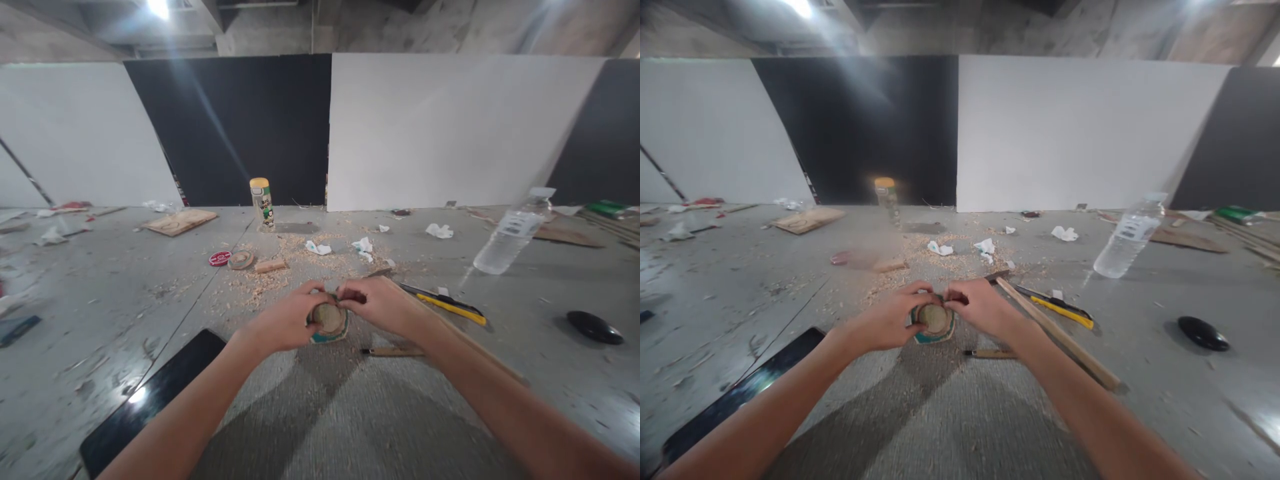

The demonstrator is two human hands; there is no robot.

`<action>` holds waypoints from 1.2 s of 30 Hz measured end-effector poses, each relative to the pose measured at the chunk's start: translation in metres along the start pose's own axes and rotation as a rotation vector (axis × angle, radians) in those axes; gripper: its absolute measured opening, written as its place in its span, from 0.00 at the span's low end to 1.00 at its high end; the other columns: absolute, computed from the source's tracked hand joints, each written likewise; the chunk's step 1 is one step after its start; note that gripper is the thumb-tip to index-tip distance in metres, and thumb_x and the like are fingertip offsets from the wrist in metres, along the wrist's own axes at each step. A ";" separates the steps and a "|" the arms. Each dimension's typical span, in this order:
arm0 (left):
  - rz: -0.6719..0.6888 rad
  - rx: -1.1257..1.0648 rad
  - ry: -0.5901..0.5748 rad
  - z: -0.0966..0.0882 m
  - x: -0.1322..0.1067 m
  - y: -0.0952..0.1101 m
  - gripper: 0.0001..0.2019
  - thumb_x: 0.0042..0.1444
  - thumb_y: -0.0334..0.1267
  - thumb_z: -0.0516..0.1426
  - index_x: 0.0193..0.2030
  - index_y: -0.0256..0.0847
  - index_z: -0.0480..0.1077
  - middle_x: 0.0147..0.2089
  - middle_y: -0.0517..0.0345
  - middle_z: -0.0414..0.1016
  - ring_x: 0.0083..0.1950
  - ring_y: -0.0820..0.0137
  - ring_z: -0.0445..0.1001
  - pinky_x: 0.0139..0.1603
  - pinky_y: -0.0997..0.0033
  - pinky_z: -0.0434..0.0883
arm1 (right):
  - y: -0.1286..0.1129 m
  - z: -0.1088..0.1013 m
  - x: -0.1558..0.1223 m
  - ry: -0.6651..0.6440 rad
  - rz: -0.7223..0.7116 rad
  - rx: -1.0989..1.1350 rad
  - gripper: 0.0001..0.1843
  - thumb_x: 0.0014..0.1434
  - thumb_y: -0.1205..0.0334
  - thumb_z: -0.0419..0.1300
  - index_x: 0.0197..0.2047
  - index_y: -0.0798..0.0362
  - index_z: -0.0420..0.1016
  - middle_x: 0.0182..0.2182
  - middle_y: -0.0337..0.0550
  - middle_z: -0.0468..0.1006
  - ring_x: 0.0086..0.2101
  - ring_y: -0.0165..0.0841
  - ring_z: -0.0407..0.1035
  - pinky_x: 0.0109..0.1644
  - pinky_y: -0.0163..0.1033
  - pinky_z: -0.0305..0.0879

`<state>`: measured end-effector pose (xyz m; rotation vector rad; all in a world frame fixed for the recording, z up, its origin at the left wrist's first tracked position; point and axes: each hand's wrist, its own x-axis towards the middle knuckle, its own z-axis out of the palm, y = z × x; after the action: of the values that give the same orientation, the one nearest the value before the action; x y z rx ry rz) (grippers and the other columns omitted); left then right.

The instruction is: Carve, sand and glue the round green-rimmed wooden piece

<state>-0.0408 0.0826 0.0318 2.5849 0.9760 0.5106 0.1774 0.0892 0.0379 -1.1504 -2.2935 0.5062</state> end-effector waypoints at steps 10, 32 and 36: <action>-0.006 -0.015 -0.005 0.002 0.000 -0.001 0.24 0.48 0.23 0.56 0.52 0.45 0.70 0.57 0.52 0.65 0.56 0.60 0.70 0.58 0.60 0.68 | -0.014 -0.005 -0.001 -0.047 -0.002 -0.157 0.11 0.55 0.75 0.58 0.28 0.50 0.74 0.24 0.37 0.76 0.27 0.32 0.69 0.31 0.36 0.57; 0.019 0.019 0.006 0.002 0.000 -0.003 0.20 0.49 0.25 0.57 0.49 0.43 0.70 0.53 0.52 0.67 0.53 0.59 0.70 0.55 0.58 0.69 | 0.006 0.020 0.002 0.125 0.136 -0.006 0.08 0.55 0.65 0.61 0.41 0.53 0.75 0.31 0.44 0.79 0.31 0.36 0.71 0.36 0.40 0.63; 0.028 0.024 0.007 0.001 -0.001 -0.003 0.19 0.49 0.25 0.57 0.48 0.44 0.70 0.55 0.52 0.66 0.54 0.59 0.70 0.54 0.59 0.68 | 0.015 0.024 0.005 0.024 0.166 0.166 0.06 0.58 0.65 0.57 0.32 0.53 0.75 0.29 0.42 0.79 0.30 0.34 0.72 0.33 0.37 0.65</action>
<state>-0.0429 0.0841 0.0289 2.6227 0.9555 0.5184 0.1699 0.0992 0.0119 -1.2616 -2.1024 0.7264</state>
